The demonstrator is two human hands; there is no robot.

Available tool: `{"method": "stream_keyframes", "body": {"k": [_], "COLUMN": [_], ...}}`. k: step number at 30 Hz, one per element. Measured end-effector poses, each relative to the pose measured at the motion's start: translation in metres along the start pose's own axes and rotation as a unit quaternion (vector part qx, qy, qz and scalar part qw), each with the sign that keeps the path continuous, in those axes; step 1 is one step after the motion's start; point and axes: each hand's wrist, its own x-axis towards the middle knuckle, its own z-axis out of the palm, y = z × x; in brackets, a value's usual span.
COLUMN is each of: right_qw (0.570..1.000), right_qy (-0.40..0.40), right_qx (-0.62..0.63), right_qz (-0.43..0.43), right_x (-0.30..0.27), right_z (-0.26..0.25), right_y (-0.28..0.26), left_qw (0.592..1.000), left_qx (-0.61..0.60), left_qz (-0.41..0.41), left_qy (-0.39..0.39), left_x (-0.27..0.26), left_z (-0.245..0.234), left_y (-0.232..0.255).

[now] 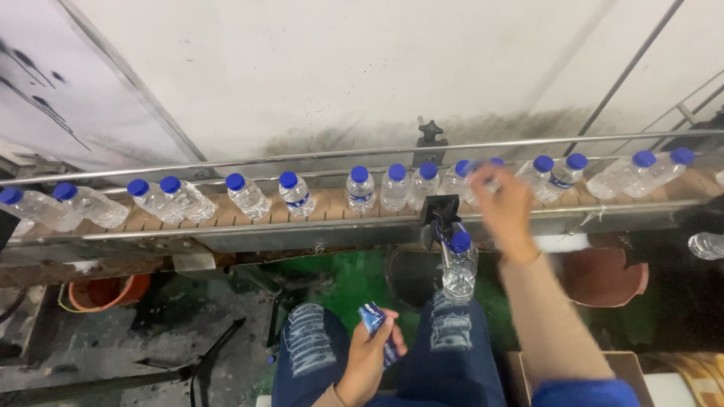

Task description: Manually applying labels or seals to water bottles on a production line and placing them into a box.

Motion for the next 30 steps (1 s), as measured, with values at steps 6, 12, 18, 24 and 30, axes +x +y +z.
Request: {"method": "stream_keyframes", "body": {"k": [6, 12, 18, 24, 30], "right_qw": [0.958, 0.814, 0.774, 0.758, 0.759], "right_qy": [-0.153, -0.333, -0.395, -0.396, -0.413], "right_qx": [-0.243, -0.474, -0.485, -0.486, -0.43], "right_qz": [-0.022, 0.037, 0.1, 0.18, 0.262], "right_x": [0.073, 0.101, 0.101, 0.102, 0.109], "right_z": [-0.006, -0.025, -0.034, -0.045, -0.079], "right_y": [0.066, 0.051, 0.072, 0.089, 0.096], "left_qw": [0.984, 0.968, 0.964, 0.971, 0.98], "left_qx": [-0.045, -0.145, -0.179, -0.085, -0.012], "left_qz": [-0.163, -0.166, -0.179, -0.199, -0.173], "left_qy": [-0.054, -0.121, -0.081, -0.099, -0.102], "left_x": [0.0, 0.004, 0.003, -0.005, -0.004], "left_z": [-0.004, -0.013, -0.009, 0.005, 0.002], "left_y": [-0.005, -0.019, -0.022, -0.008, -0.015]}}
